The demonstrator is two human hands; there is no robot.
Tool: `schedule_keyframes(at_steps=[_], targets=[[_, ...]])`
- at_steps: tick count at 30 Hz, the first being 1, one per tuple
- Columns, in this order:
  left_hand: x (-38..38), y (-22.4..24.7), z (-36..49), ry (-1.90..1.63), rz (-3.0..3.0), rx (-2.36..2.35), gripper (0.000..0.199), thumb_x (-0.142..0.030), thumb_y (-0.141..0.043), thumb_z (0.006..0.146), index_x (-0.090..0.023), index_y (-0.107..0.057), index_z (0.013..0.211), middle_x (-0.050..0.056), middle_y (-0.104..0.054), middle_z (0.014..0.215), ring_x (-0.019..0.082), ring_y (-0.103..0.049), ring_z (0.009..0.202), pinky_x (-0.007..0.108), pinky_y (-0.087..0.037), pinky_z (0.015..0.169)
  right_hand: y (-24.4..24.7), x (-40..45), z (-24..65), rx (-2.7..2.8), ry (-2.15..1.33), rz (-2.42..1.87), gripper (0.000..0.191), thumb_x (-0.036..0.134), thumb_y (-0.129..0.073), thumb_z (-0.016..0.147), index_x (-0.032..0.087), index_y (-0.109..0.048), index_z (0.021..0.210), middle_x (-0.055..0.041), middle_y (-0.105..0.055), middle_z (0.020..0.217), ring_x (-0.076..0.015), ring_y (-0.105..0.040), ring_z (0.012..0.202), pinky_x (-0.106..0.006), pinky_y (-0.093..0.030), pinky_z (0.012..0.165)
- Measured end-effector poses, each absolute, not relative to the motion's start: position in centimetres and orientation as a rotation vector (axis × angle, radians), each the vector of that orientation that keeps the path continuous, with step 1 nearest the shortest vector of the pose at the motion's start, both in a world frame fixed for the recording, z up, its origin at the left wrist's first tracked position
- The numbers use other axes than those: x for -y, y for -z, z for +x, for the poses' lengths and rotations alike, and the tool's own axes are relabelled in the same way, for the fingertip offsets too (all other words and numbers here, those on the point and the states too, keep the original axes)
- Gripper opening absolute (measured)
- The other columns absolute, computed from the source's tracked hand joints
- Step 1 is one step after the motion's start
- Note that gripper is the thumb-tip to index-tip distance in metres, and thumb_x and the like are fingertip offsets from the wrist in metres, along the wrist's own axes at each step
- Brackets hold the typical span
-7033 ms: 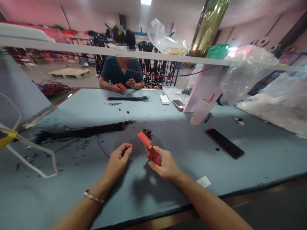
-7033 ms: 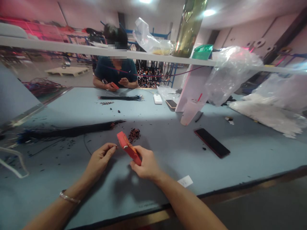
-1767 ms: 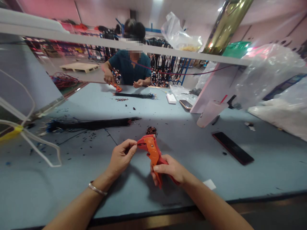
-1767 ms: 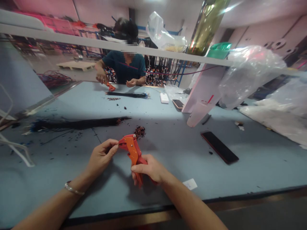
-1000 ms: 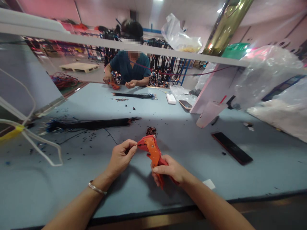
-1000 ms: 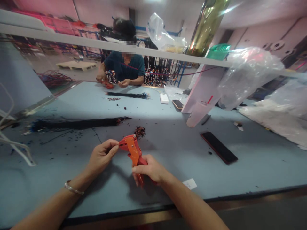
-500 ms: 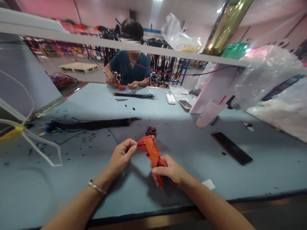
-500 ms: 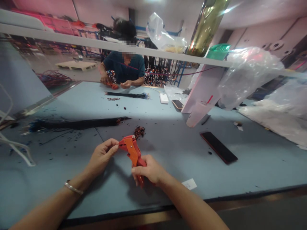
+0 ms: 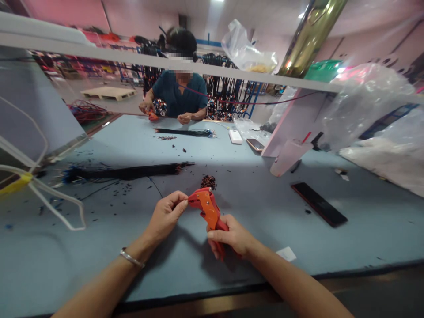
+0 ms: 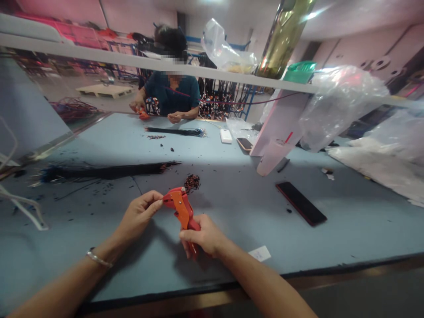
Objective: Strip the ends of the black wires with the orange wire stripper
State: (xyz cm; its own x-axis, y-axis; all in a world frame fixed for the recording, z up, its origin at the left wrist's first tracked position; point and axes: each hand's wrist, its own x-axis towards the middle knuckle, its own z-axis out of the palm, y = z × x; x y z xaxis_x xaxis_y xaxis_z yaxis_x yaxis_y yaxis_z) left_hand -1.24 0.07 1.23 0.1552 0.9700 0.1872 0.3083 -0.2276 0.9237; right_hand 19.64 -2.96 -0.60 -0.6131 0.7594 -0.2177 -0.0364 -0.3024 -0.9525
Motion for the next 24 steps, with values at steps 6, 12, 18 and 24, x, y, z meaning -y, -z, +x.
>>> schedule_keyframes(at_steps=[6,12,18,24], targets=[[-0.06,-1.27,-1.27,-1.095,1.684,-1.261,0.025,-0.039,-0.053,0.083,-0.016,-0.061,0.076,0.000,-0.058,0.070,0.015,-0.050,0.067,0.025,-0.040,0.064,0.40,2.86,19.68,1.417,-1.962,-0.933,0.040,0.049,-0.070,0.069,0.014,-0.056,0.058,-0.0015,-0.057,0.047,-0.0108,-0.051,0.036,-0.019,-0.041,0.035],[-0.23,-1.00,-1.22,-1.117,1.671,-1.290,0.025,-0.039,-0.053,0.083,-0.016,-0.059,0.075,-0.001,-0.055,0.068,0.014,-0.048,0.065,0.025,-0.040,0.062,0.69,2.79,19.33,1.331,-1.926,-0.963,0.044,0.052,-0.072,0.068,0.016,-0.051,0.053,0.0017,-0.051,0.039,-0.0080,-0.042,0.027,-0.017,-0.032,0.027],[-0.67,-0.69,-1.10,-1.131,1.692,-1.330,0.024,-0.039,-0.052,0.082,-0.017,-0.058,0.074,-0.002,-0.052,0.066,0.014,-0.046,0.064,0.024,-0.039,0.061,0.87,2.46,19.11,1.236,-1.976,-0.907,0.041,0.048,-0.073,0.067,0.016,-0.052,0.054,0.0006,-0.052,0.039,-0.0094,-0.044,0.028,-0.018,-0.034,0.026],[-0.78,-0.88,-0.92,-1.117,1.732,-1.354,0.024,-0.039,-0.051,0.081,-0.018,-0.057,0.073,-0.002,-0.050,0.064,0.013,-0.044,0.062,0.023,-0.037,0.058,0.45,2.19,19.43,1.112,-2.027,-0.922,0.036,0.043,-0.072,0.065,0.014,-0.053,0.055,0.0006,-0.053,0.042,-0.0110,-0.047,0.030,-0.018,-0.035,0.025]])
